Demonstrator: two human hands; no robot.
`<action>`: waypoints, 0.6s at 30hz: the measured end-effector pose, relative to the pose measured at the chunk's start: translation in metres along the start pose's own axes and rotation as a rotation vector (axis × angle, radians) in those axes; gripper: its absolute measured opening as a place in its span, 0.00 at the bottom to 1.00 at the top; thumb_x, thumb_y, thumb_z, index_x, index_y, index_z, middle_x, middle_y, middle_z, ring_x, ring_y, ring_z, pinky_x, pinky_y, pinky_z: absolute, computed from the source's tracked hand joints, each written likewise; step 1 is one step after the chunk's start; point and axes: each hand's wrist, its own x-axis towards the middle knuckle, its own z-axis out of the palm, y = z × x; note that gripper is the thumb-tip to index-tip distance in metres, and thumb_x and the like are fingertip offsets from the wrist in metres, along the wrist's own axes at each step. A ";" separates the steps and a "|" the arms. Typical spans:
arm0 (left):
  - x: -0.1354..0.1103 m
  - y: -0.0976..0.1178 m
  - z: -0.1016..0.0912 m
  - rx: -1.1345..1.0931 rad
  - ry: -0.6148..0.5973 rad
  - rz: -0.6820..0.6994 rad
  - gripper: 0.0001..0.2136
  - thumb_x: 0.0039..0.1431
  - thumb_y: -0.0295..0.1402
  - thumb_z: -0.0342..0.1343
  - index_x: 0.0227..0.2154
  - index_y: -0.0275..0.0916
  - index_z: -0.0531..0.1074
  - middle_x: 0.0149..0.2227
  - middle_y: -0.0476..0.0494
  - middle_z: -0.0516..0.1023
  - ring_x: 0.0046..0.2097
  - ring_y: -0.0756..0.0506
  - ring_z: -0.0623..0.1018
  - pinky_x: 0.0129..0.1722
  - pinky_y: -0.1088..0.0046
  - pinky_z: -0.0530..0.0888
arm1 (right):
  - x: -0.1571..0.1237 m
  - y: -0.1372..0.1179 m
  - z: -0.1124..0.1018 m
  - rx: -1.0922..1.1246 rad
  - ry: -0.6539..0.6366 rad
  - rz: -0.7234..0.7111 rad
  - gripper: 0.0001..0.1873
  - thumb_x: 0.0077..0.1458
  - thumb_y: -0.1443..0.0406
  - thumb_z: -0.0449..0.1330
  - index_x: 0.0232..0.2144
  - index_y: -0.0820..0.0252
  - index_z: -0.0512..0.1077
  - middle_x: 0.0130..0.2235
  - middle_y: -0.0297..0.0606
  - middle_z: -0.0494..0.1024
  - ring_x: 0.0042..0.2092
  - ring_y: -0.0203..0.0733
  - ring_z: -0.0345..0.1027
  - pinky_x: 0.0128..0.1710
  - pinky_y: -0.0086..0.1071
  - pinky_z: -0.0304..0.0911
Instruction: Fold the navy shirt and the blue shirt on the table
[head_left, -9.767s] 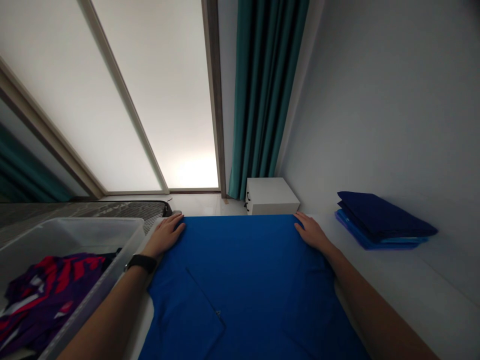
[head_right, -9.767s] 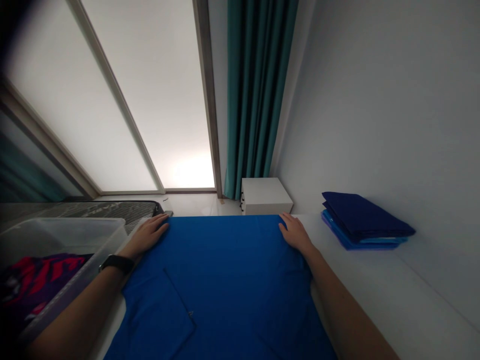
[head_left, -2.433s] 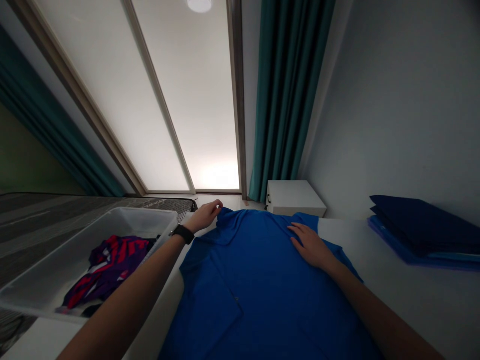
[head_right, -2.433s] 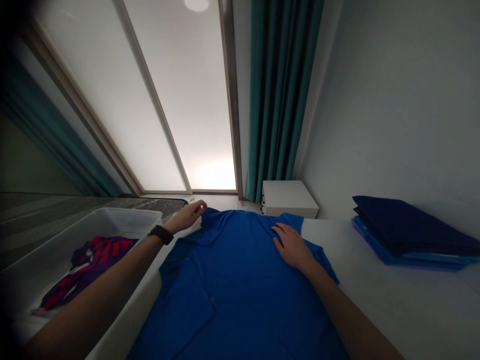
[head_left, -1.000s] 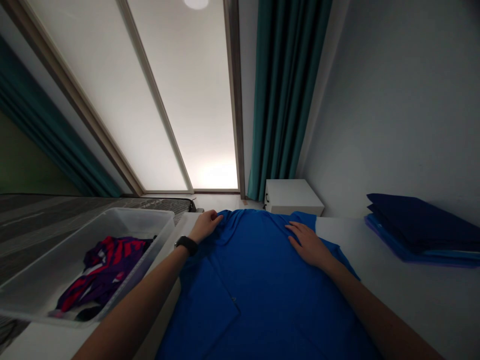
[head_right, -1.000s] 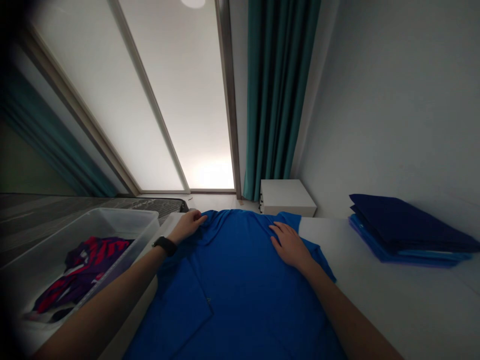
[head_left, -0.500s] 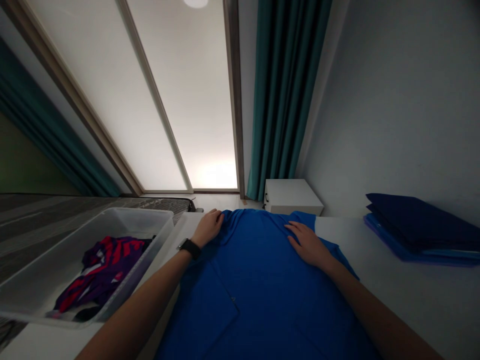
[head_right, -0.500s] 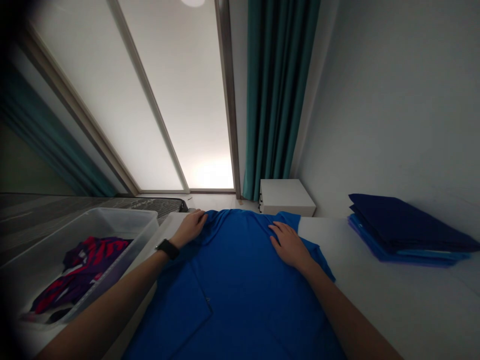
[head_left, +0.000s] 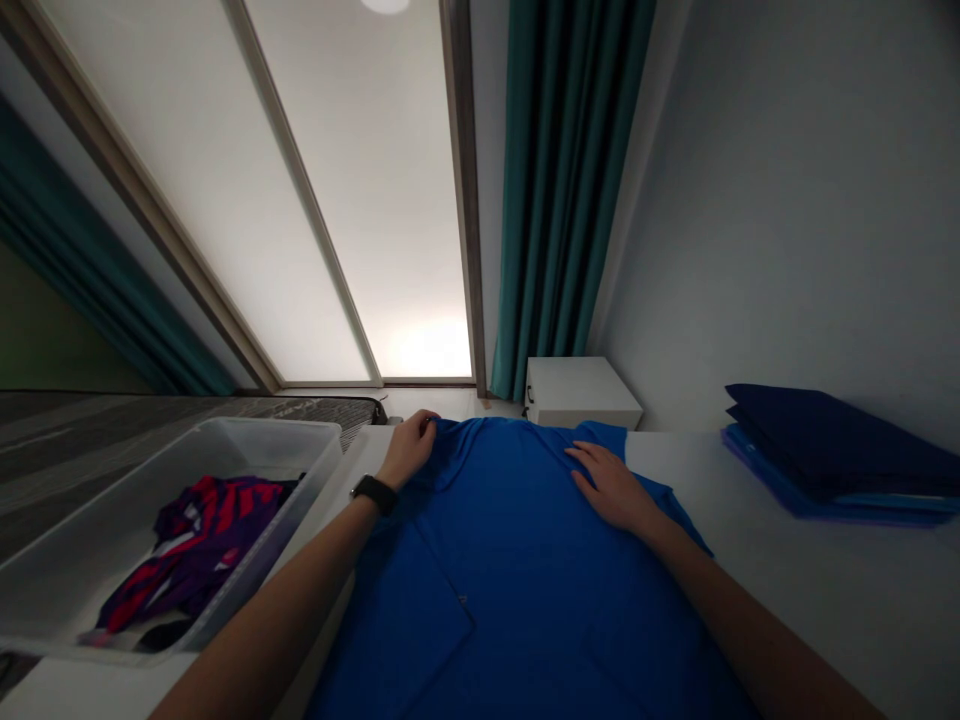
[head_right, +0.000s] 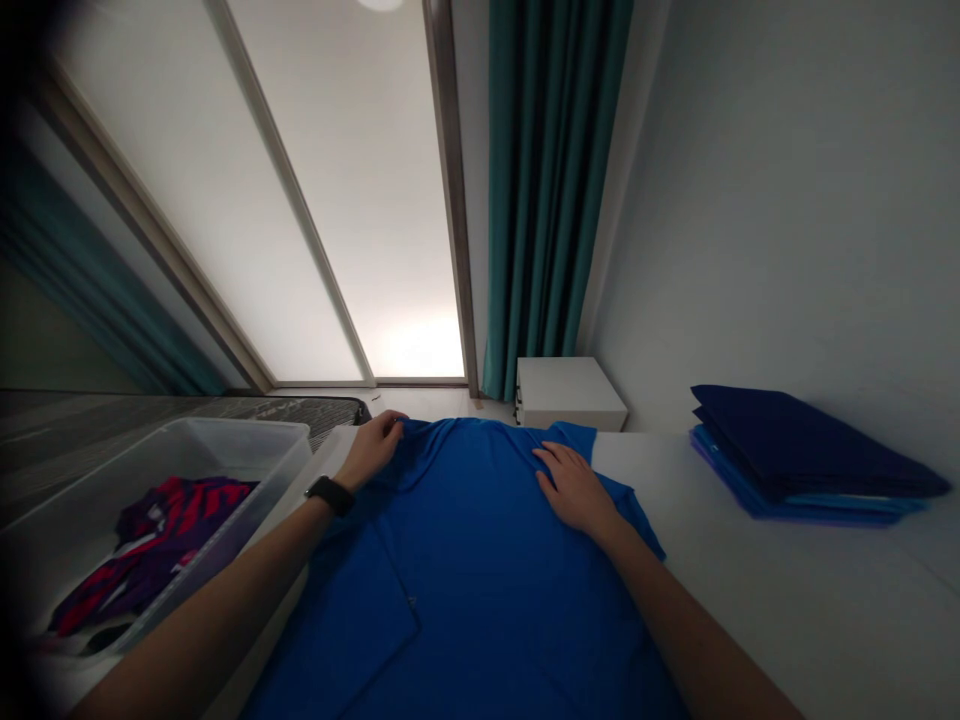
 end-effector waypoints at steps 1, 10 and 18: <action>0.000 0.000 0.001 -0.003 -0.007 -0.002 0.12 0.59 0.36 0.48 0.39 0.37 0.74 0.26 0.48 0.75 0.30 0.46 0.74 0.31 0.72 0.67 | 0.000 0.000 0.000 -0.003 -0.005 0.002 0.25 0.64 0.57 0.44 0.57 0.58 0.66 0.60 0.45 0.66 0.61 0.52 0.58 0.61 0.49 0.54; -0.002 -0.002 0.003 -0.027 -0.036 0.039 0.14 0.61 0.39 0.49 0.40 0.37 0.76 0.27 0.46 0.76 0.31 0.45 0.74 0.34 0.70 0.69 | 0.000 0.000 -0.002 -0.004 -0.020 0.005 0.25 0.64 0.57 0.44 0.58 0.60 0.65 0.61 0.46 0.65 0.62 0.51 0.57 0.62 0.49 0.53; -0.007 -0.002 0.010 0.022 -0.033 0.191 0.14 0.62 0.39 0.49 0.37 0.38 0.79 0.33 0.43 0.70 0.36 0.45 0.72 0.39 0.68 0.70 | 0.000 -0.002 -0.003 0.007 -0.035 0.015 0.26 0.64 0.57 0.44 0.59 0.61 0.65 0.61 0.46 0.65 0.62 0.51 0.56 0.62 0.49 0.52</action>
